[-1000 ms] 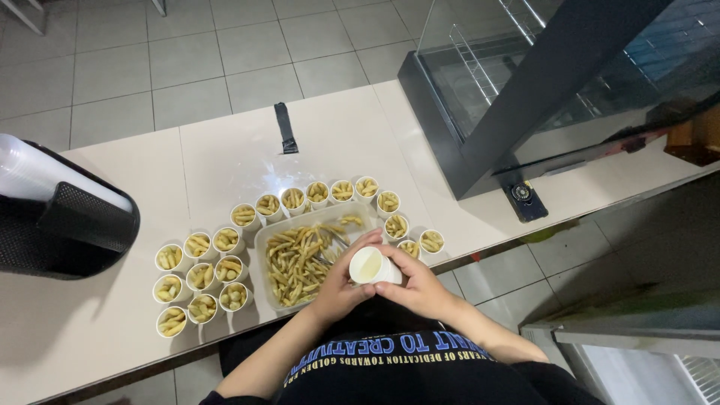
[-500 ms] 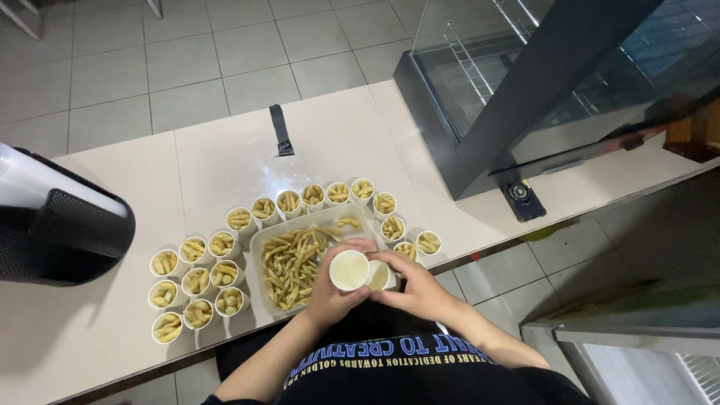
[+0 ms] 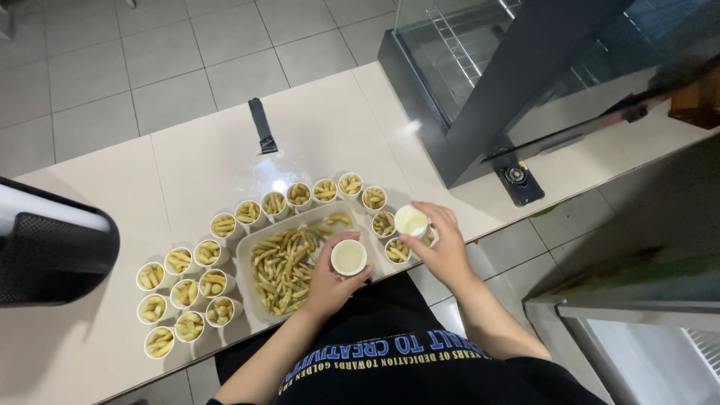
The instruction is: Portioning cooked french fries from a large container into individual paper cups using metal tongs.
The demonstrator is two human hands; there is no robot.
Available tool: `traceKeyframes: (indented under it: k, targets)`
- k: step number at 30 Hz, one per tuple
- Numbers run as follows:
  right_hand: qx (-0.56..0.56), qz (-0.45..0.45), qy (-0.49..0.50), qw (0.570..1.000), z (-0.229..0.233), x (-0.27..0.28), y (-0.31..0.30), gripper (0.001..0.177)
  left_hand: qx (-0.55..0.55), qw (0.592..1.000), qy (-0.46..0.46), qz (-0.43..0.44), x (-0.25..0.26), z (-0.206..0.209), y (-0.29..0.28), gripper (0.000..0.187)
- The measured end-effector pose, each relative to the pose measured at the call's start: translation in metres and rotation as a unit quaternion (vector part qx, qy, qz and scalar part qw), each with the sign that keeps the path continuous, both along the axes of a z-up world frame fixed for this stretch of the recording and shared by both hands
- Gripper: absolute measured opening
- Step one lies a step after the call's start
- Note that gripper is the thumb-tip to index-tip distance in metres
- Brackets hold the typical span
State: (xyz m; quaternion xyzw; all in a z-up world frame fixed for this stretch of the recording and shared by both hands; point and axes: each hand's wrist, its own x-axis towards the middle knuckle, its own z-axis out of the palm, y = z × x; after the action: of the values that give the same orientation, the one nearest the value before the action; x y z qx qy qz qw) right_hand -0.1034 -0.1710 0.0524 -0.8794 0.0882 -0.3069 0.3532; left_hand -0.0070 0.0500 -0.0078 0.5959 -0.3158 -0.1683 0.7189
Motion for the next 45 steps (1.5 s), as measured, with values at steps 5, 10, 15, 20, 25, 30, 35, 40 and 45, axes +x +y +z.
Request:
traceKeyframes:
  k: [5, 10, 15, 20, 25, 30, 35, 40, 45]
  targets:
    - [0.069, -0.055, 0.054, 0.995, -0.007, 0.022, -0.018, 0.065, 0.034, 0.999, 0.010, -0.012, 0.006, -0.008, -0.007, 0.065]
    - [0.008, -0.063, 0.087, 0.994, -0.030, 0.039, -0.029, 0.068, 0.035, 0.999, 0.001, -0.010, 0.010, -0.017, -0.009, 0.066]
    - [-0.006, -0.074, 0.204, 0.976, -0.044, 0.052, -0.029, 0.072, 0.037, 0.999, 0.010, -0.011, 0.013, -0.019, -0.009, 0.067]
    - [0.004, -0.081, 0.277, 0.958, -0.059, 0.061, -0.033, 0.074, 0.038, 0.999, 0.028, -0.016, 0.014, -0.018, -0.009, 0.067]
    - [0.001, -0.057, 0.306, 0.950, -0.065, 0.062, -0.034, 0.077, 0.037, 0.999, 0.025, -0.025, 0.014, -0.016, -0.009, 0.068]
    - [0.014, -0.064, 0.309, 0.949, -0.052, 0.062, -0.029, 0.076, 0.044, 0.999, 0.004, -0.021, 0.015, -0.025, -0.009, 0.068]
    - [-0.010, -0.050, 0.259, 0.964, -0.039, 0.054, -0.023, 0.075, 0.041, 0.999, -0.015, -0.007, 0.015, -0.020, -0.003, 0.062]
    - [-0.054, -0.024, 0.144, 0.988, -0.018, 0.040, 0.005, 0.066, 0.022, 1.000, -0.003, 0.013, 0.015, -0.029, 0.009, 0.058]
    - [-0.024, 0.110, 0.139, 0.984, -0.006, 0.028, 0.049, 0.058, -0.004, 0.999, -0.019, 0.029, 0.016, -0.027, 0.029, 0.058]
